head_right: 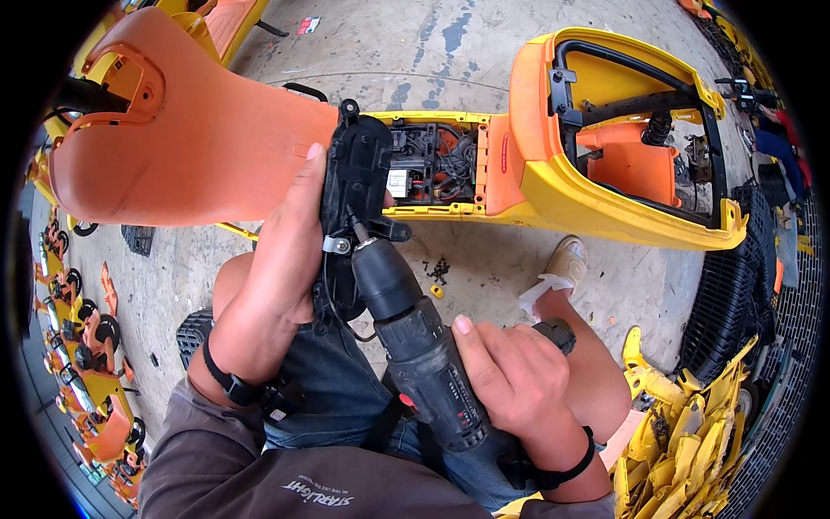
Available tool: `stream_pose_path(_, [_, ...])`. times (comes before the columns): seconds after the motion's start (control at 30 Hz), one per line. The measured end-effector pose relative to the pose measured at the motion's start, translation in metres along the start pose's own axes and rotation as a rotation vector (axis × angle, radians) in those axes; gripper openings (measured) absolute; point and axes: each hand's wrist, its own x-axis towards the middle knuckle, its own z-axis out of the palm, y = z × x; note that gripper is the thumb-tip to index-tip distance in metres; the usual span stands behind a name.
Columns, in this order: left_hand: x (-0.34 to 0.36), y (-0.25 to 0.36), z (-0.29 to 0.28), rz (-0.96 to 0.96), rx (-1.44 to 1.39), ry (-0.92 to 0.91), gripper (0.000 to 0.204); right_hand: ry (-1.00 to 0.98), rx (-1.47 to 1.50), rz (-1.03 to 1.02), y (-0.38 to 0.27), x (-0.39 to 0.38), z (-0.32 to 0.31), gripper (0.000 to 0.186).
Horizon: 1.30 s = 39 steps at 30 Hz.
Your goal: The person uses a power drill to remove and then re-attach screws on a black plastic component while working on a yellow motorcycle frame.
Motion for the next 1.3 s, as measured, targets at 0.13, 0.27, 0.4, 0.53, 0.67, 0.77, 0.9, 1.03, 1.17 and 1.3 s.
stream_pose_path(0.13, [0.001,0.001,0.001,0.002,-0.017,-0.013,0.048,0.009,-0.025,-0.026,0.0,-0.001,0.001,0.044])
stream_pose_path(0.27, [0.004,-0.001,0.002,0.023,-0.002,0.024,0.05,0.003,-0.022,-0.037,-0.001,0.0,-0.002,0.044])
stream_pose_path(0.4, [0.001,0.005,-0.002,-0.016,-0.062,-0.026,0.053,-0.008,0.009,-0.021,0.0,-0.004,-0.004,0.049])
stream_pose_path(0.53, [0.002,0.006,-0.003,0.0,-0.057,-0.022,0.056,-0.074,0.04,-0.019,0.002,-0.008,-0.008,0.057])
stream_pose_path(0.67, [0.001,0.009,-0.002,0.011,-0.033,-0.022,0.059,-0.062,0.115,0.008,0.001,-0.007,-0.007,0.056])
stream_pose_path(0.77, [0.004,0.007,-0.005,0.039,-0.023,-0.031,0.059,-0.003,0.193,0.042,0.002,-0.011,-0.005,0.056])
stream_pose_path(0.9, [0.005,0.008,-0.004,0.078,-0.036,-0.027,0.059,0.056,0.274,0.109,0.004,-0.014,-0.004,0.052])
stream_pose_path(1.03, [0.006,0.005,-0.002,0.107,-0.042,-0.037,0.059,0.02,0.278,0.114,0.007,-0.013,-0.005,0.052])
stream_pose_path(1.17, [0.003,0.008,-0.001,0.085,-0.043,-0.06,0.06,0.02,0.283,0.136,0.003,-0.011,-0.006,0.05])
stream_pose_path(1.3, [0.004,0.008,-0.002,0.087,-0.044,-0.085,0.06,0.018,0.284,0.132,0.005,-0.012,-0.005,0.05])
